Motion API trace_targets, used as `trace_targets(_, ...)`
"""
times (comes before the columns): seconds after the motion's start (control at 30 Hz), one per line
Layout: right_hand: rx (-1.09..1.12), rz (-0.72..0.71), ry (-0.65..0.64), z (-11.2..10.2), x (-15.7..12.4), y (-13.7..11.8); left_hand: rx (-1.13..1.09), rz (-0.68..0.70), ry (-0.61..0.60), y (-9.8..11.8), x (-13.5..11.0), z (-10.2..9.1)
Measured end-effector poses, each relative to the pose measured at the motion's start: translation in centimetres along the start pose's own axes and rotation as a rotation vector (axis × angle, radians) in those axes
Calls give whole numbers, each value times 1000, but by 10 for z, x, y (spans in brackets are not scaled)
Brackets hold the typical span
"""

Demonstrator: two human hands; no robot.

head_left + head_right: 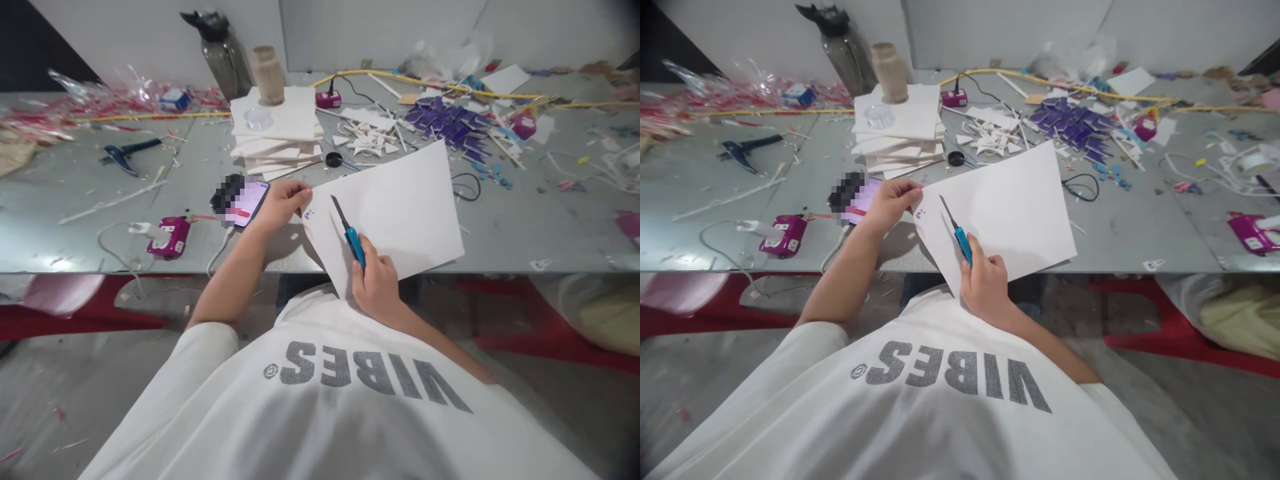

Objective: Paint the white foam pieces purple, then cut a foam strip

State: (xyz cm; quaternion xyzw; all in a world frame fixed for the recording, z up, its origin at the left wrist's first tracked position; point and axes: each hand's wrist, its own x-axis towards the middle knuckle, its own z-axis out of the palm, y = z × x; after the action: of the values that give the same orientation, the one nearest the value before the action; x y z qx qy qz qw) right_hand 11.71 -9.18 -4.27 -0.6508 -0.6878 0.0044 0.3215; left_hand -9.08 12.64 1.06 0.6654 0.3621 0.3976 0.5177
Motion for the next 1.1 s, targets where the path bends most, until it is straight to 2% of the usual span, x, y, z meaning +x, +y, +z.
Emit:
trace_targets(0.23,-87,-104,9,-5,15,-8,8,11,-26,2,-3,-1)
trace_targets(0.6,-81,-83,-15,-8,17,-16,13,9,5,15,-8,4)
trace_targets(1.1,-100,-109,-5,-10,18,-18,-69,-50,-20,8,-3,9)
